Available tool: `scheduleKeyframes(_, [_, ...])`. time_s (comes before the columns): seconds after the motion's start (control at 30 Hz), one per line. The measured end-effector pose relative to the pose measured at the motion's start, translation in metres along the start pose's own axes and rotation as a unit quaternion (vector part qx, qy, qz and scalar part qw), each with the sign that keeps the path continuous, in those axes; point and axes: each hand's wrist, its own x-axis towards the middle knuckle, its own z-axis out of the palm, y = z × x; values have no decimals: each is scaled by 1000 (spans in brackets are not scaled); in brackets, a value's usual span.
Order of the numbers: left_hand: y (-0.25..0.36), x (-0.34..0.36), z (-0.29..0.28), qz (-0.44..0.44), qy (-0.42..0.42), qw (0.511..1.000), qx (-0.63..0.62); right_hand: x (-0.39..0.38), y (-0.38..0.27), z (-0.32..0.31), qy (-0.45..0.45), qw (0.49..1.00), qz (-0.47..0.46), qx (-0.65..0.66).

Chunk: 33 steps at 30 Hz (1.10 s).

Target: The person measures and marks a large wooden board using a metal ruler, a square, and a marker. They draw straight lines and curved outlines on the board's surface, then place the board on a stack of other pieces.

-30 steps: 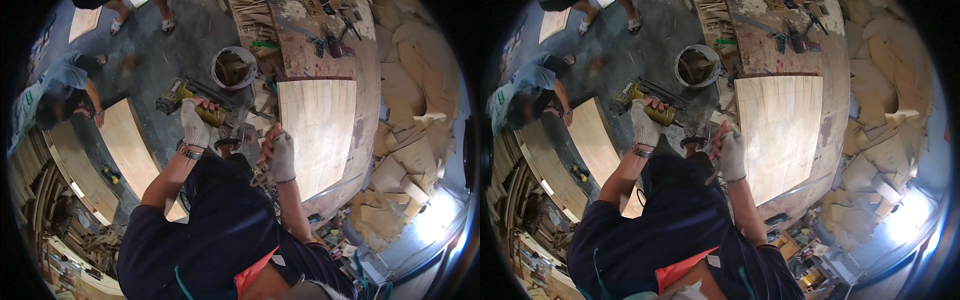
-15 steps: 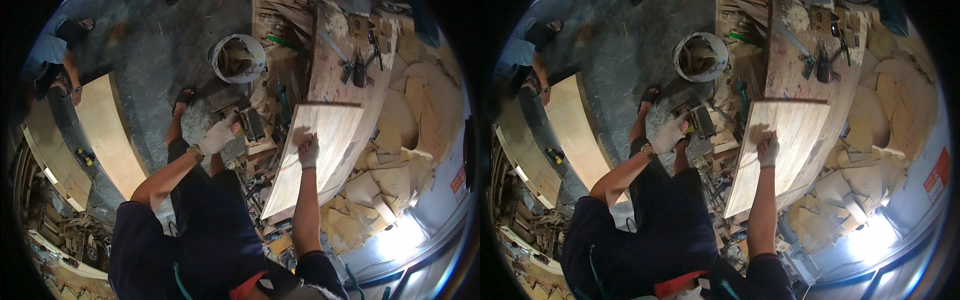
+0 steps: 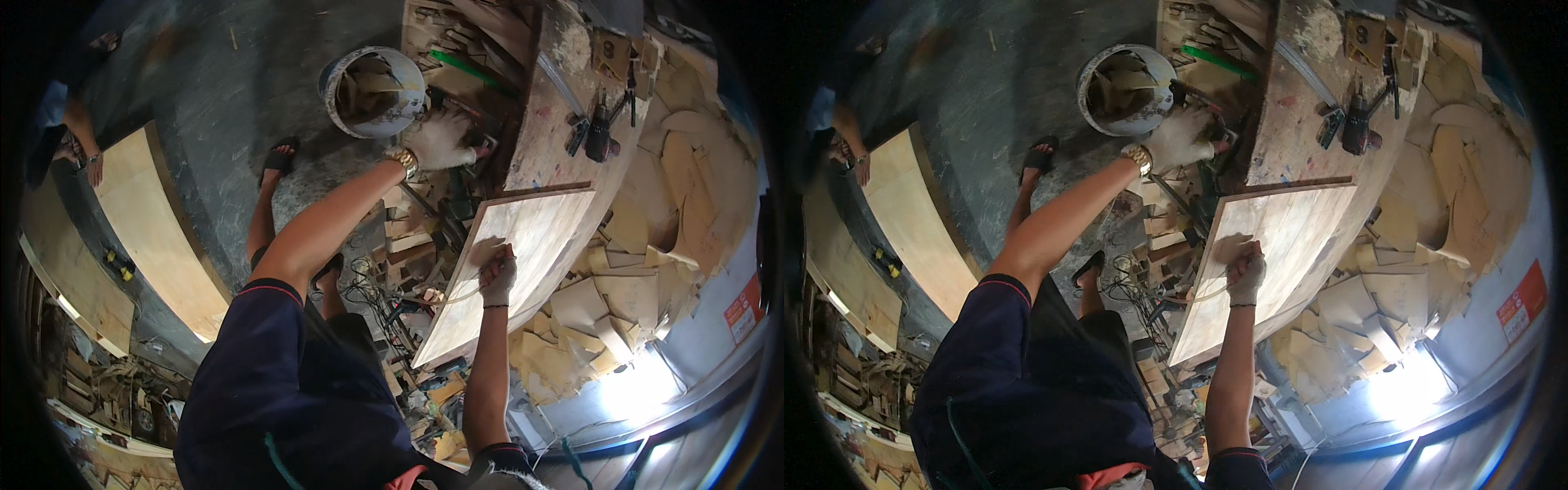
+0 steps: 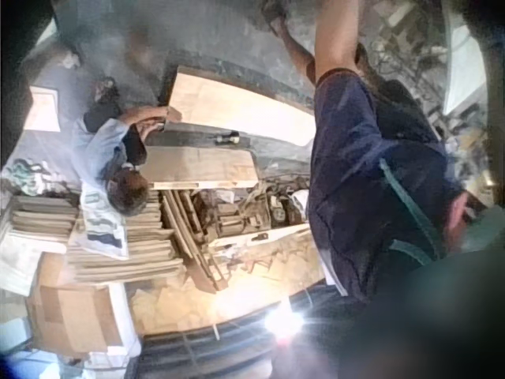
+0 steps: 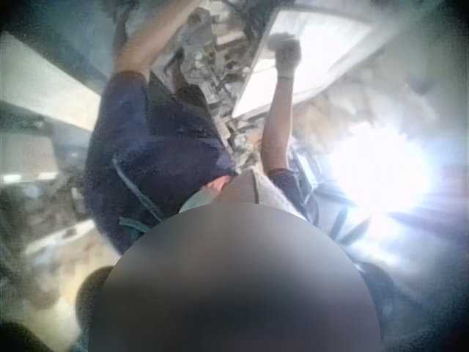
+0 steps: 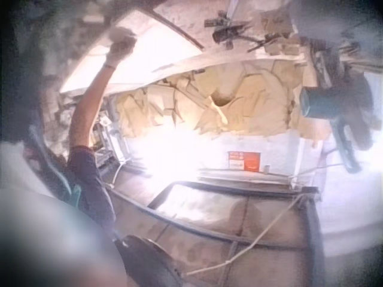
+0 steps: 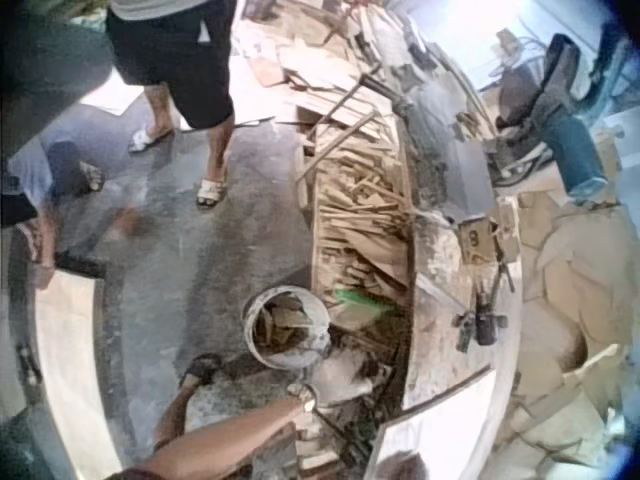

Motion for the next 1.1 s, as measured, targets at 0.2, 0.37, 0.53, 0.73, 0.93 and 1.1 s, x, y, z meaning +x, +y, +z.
scheduleKeyframes(0.2, [-6,46,18,146,9,989,14,-4,3,3,19,1000,-13,-8])
scheduleKeyframes(0.37, [-10,58,14,218,18,975,47,-4,4,1,-11,999,-26,-21])
scheduleKeyframes(0.53, [-5,4,30,54,74,996,19,-3,8,1,18,999,-31,-31])
scheduleKeyframes(0.73, [2,-44,101,113,-138,961,211,-7,10,3,-5,999,-41,16])
scheduleKeyframes(0.93, [-40,-15,177,9,-106,984,-146,-6,15,10,32,996,-76,24])
scheduleKeyframes(1.1, [-58,-38,152,133,-133,975,115,-6,17,13,40,995,-86,9])
